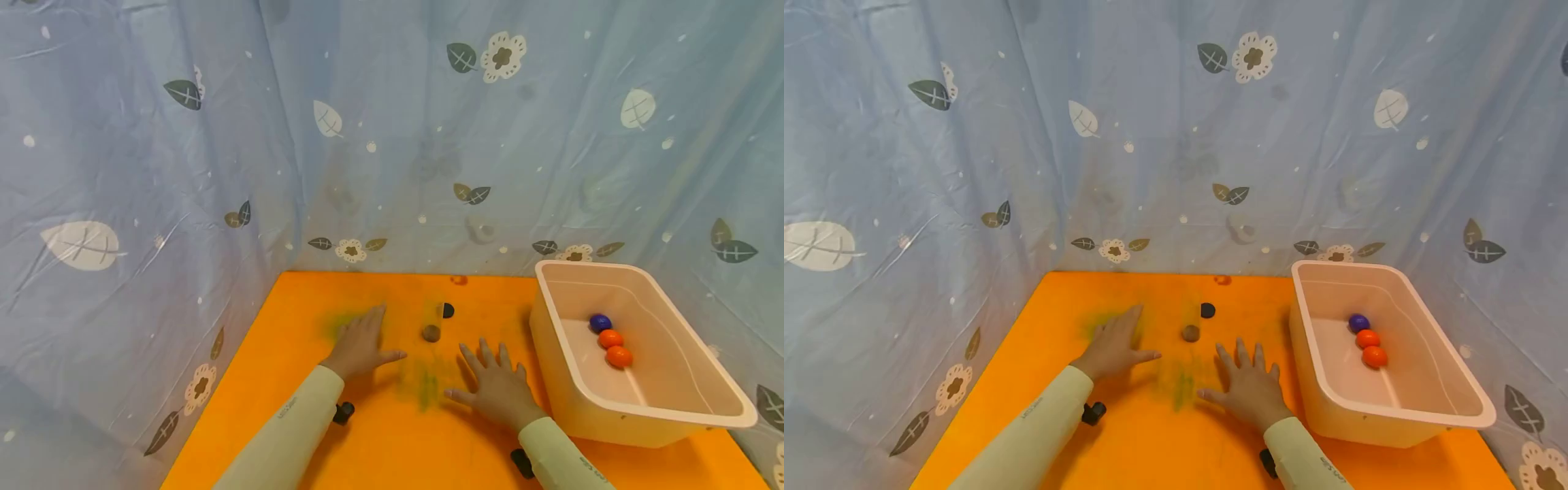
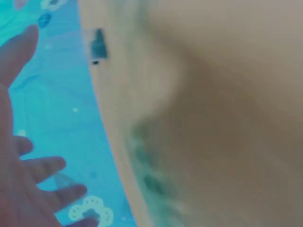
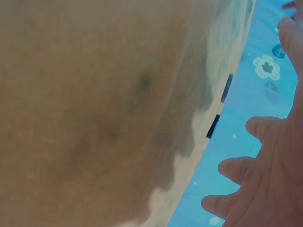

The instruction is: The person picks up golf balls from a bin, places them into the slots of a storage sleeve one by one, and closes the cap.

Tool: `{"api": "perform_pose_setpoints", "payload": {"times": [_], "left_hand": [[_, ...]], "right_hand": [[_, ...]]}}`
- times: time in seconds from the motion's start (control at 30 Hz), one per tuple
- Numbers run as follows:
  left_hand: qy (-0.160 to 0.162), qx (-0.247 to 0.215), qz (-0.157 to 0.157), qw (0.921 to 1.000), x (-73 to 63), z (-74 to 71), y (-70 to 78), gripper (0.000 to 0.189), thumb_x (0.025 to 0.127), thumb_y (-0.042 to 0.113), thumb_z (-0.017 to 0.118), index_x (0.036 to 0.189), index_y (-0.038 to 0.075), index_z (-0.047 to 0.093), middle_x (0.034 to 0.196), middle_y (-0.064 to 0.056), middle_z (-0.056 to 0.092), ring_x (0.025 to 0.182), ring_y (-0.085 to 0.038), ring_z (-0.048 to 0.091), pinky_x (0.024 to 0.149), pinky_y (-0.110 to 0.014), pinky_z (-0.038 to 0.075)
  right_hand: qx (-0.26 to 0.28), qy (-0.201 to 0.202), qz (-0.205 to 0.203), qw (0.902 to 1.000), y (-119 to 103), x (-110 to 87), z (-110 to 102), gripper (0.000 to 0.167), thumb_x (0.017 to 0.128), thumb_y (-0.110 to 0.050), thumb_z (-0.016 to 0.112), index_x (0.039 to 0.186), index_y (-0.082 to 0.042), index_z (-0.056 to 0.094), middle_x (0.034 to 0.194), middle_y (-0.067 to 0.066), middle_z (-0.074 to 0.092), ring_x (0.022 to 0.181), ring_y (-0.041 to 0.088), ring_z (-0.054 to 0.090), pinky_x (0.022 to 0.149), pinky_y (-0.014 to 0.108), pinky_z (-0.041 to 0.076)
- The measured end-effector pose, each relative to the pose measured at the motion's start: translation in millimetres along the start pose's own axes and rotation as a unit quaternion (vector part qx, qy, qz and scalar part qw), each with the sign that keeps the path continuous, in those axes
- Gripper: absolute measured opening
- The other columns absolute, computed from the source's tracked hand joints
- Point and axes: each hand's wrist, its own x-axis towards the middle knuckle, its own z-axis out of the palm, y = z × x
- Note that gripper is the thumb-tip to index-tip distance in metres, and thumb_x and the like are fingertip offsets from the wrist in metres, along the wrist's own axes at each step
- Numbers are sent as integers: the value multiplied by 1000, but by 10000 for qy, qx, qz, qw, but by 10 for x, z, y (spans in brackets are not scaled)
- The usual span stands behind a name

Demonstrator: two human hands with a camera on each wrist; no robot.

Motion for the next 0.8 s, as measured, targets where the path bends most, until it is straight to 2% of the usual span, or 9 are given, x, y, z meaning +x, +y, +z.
{"api": "perform_pose_setpoints", "payload": {"times": [0.07,0.1,0.2,0.3,0.47,0.57,0.7,0.8], "left_hand": [[62,-667,32,9977,130,-22,73,112,94,69,77,175,15,24,173,-12,36,152,-39,42,117,-64,36],[30,-1109,14,9938,188,-29,113,109,95,66,79,175,15,25,172,-12,38,150,-38,45,116,-61,40],[-103,-2307,-198,9728,341,-10,211,104,95,60,82,174,19,29,168,-12,43,145,-39,51,111,-57,46],[-96,-3022,-336,9526,478,64,274,105,92,58,86,173,20,30,166,-13,44,142,-41,53,107,-58,49],[-249,-3710,-457,9272,623,242,336,111,91,51,90,175,22,24,171,-13,35,148,-41,44,111,-61,45],[-389,-3942,-396,9173,699,334,352,106,93,41,90,175,23,24,172,-13,33,150,-42,42,113,-62,42],[-389,-4130,-292,9094,807,431,388,90,94,40,90,169,26,41,169,-6,39,147,-38,47,111,-58,46],[-330,-4171,-193,9081,893,485,427,66,96,41,87,155,30,60,163,2,46,142,-33,51,109,-55,48]], "right_hand": [[3,35,10,10000,27,-32,26,108,90,-88,62,172,-23,38,174,26,26,154,65,16,104,90,22],[-5,47,17,10000,37,-47,35,107,90,-88,62,172,-23,38,174,26,26,154,65,17,104,90,22],[-23,59,44,10000,53,-72,48,106,90,-88,62,172,-24,38,174,25,27,154,64,19,105,89,23],[20,148,41,9999,60,-71,45,105,90,-86,63,172,-25,39,174,25,27,154,63,20,106,88,22],[76,166,52,9998,52,-95,30,104,91,-85,64,172,-25,39,174,24,28,154,62,21,107,88,21],[50,133,89,9999,50,-116,37,104,90,-86,64,172,-25,39,173,24,29,154,62,22,108,87,21],[86,122,133,9998,47,-144,29,104,90,-86,63,172,-26,39,173,24,30,154,62,24,108,87,21],[71,168,142,9997,49,-152,4,104,91,-86,63,172,-25,40,172,24,31,153,61,25,108,86,22]]}}
